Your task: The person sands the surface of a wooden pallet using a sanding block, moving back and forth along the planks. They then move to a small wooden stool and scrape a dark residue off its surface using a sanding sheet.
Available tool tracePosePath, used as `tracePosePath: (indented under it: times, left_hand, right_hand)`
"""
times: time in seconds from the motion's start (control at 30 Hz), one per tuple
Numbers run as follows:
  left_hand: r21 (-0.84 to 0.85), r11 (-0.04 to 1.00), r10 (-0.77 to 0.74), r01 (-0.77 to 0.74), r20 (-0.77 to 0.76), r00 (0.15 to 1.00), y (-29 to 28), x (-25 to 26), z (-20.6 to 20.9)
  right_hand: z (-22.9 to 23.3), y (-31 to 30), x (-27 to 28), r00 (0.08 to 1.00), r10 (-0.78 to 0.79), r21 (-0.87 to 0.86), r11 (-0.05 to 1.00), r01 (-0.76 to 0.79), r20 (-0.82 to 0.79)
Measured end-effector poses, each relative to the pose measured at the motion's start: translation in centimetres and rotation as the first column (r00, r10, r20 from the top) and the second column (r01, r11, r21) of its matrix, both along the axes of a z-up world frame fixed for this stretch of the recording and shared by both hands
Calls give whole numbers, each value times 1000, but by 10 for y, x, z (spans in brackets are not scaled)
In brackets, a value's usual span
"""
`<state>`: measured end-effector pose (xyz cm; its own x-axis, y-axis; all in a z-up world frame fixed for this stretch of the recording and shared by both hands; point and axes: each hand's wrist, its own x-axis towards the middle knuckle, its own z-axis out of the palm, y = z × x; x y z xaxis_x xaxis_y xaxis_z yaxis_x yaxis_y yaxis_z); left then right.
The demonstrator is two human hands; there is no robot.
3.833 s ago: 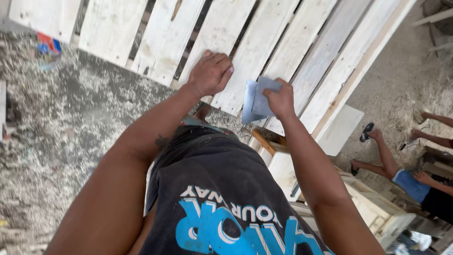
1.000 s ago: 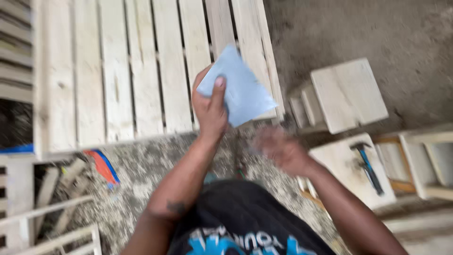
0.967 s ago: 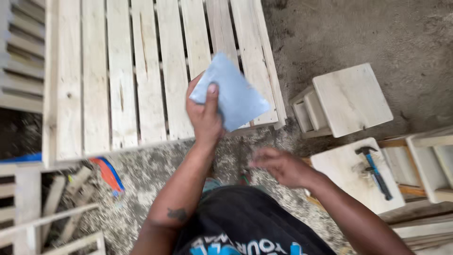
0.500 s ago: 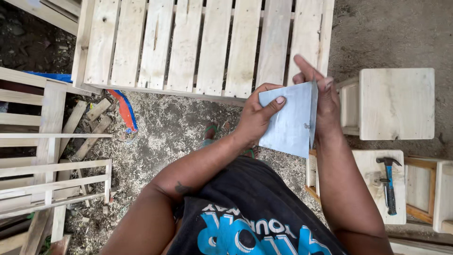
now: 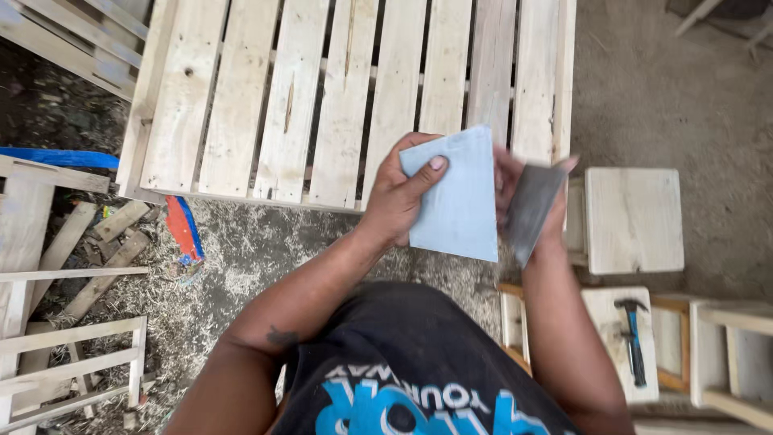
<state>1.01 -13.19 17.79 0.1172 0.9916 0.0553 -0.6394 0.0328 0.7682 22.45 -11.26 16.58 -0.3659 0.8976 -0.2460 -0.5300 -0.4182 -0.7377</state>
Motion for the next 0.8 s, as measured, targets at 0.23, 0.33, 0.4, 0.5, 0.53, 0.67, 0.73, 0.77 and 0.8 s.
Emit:
tracePosePath:
  times: [0.23, 0.33, 0.4, 0.5, 0.53, 0.67, 0.73, 0.77, 0.8]
  left_hand:
    - [-167, 986, 16, -6, 57, 998, 4, -53, -16]
    - [-201, 978, -34, 52, 90, 995, 7, -84, -16]
    - [-193, 974, -96, 123, 140, 985, 11, -98, -10]
    - [-138, 974, -156, 179, 165, 974, 18, -113, -6]
    - [-109, 975, -176, 195, 162, 971, 21, -116, -5]
    - [-212, 940, -191, 268, 324, 927, 31, -115, -13]
    - [-300, 902, -193, 311, 365, 911, 18, -112, -17]
    - [-319, 881, -210, 350, 399, 892, 28, -113, -18]
    - [-337, 857, -227, 390, 432, 873, 34, -113, -19]
  right_hand:
    - [45, 23, -116, 980, 55, 217, 971, -98, 193]
    - [56, 22, -148, 917, -88, 421, 902, -92, 388]
    - [65, 19, -157, 875, -165, 501, 860, -98, 455]
    - [68, 17, -168, 832, -254, 548, 833, -70, 493]
    - [66, 17, -172, 821, -286, 558, 829, -46, 494]
    - [46, 29, -186, 703, -509, 658, 749, 78, 496]
    - [31, 22, -190, 599, -605, 722, 689, 63, 525]
    - [21, 31, -191, 585, -628, 747, 663, 55, 514]
    - [11, 34, -190, 570, -650, 770, 636, 48, 502]
